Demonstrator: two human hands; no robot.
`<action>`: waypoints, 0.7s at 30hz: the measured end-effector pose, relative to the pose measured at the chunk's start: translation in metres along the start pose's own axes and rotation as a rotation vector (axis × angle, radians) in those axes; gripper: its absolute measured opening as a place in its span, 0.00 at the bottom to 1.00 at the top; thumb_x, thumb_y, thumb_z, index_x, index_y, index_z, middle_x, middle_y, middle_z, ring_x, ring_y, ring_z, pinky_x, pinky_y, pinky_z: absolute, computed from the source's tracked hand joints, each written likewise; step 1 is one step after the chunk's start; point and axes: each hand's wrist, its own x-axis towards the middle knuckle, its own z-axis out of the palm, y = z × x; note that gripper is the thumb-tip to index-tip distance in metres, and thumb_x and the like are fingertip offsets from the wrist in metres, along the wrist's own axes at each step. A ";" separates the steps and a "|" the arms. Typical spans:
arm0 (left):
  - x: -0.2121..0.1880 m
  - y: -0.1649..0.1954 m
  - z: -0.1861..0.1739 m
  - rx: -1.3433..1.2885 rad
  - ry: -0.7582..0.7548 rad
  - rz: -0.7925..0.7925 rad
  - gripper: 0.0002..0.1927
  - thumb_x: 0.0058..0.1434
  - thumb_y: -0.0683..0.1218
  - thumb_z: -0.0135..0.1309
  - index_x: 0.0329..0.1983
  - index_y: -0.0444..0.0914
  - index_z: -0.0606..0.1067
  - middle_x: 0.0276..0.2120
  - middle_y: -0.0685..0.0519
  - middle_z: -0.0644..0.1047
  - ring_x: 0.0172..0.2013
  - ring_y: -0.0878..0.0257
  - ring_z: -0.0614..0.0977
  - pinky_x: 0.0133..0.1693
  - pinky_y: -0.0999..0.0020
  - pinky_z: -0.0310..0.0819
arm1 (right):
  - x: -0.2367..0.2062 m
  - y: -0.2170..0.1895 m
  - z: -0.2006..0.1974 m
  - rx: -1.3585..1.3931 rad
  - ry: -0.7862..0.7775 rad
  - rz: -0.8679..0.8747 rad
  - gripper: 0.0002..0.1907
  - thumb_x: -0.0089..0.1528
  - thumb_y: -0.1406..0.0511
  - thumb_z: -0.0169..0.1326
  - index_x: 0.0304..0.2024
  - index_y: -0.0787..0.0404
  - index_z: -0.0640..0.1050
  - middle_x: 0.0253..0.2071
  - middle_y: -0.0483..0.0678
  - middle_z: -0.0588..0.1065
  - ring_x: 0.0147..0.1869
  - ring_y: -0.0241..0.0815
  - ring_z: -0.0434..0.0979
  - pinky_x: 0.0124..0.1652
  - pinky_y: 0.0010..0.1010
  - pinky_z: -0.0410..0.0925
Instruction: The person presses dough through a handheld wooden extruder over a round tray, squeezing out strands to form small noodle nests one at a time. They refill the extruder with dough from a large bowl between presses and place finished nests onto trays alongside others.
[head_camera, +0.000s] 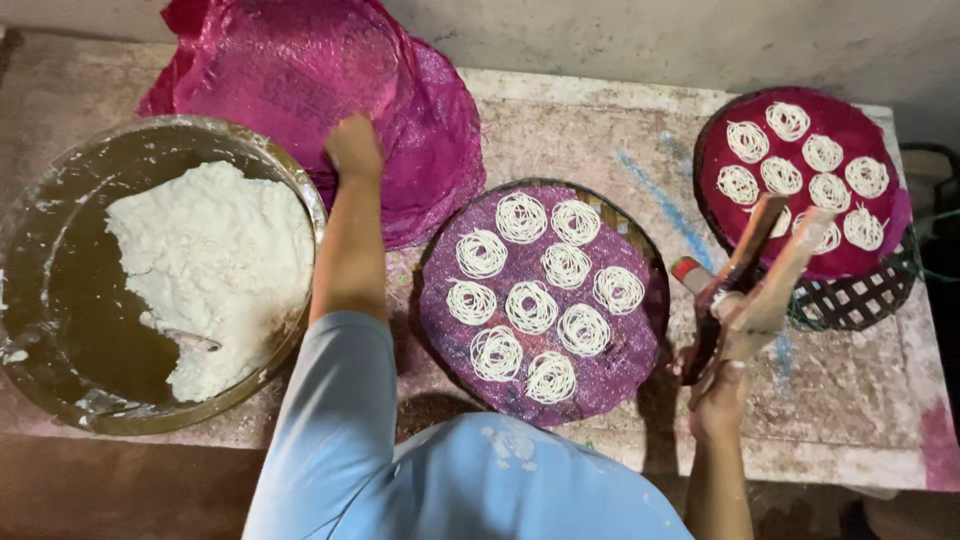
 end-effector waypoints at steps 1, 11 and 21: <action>0.004 0.001 -0.004 0.002 -0.009 -0.030 0.08 0.64 0.47 0.56 0.43 0.40 0.80 0.39 0.44 0.82 0.41 0.44 0.85 0.42 0.50 0.81 | -0.006 -0.002 -0.005 0.009 0.010 -0.001 0.52 0.62 0.30 0.47 0.69 0.64 0.63 0.46 0.48 0.69 0.42 0.43 0.71 0.40 0.39 0.68; -0.067 0.083 -0.097 -0.414 -0.070 0.258 0.09 0.76 0.50 0.43 0.50 0.42 0.70 0.26 0.43 0.80 0.30 0.43 0.82 0.34 0.44 0.73 | -0.026 -0.010 -0.025 0.113 0.064 -0.033 0.51 0.63 0.29 0.46 0.71 0.58 0.61 0.43 0.47 0.67 0.44 0.44 0.70 0.43 0.41 0.68; -0.291 0.121 -0.104 -0.522 -0.139 0.879 0.21 0.61 0.40 0.50 0.58 0.46 0.73 0.41 0.50 0.83 0.38 0.52 0.86 0.36 0.58 0.80 | -0.053 -0.025 -0.027 0.111 0.099 -0.080 0.48 0.63 0.29 0.45 0.66 0.58 0.63 0.45 0.46 0.68 0.42 0.44 0.71 0.41 0.39 0.67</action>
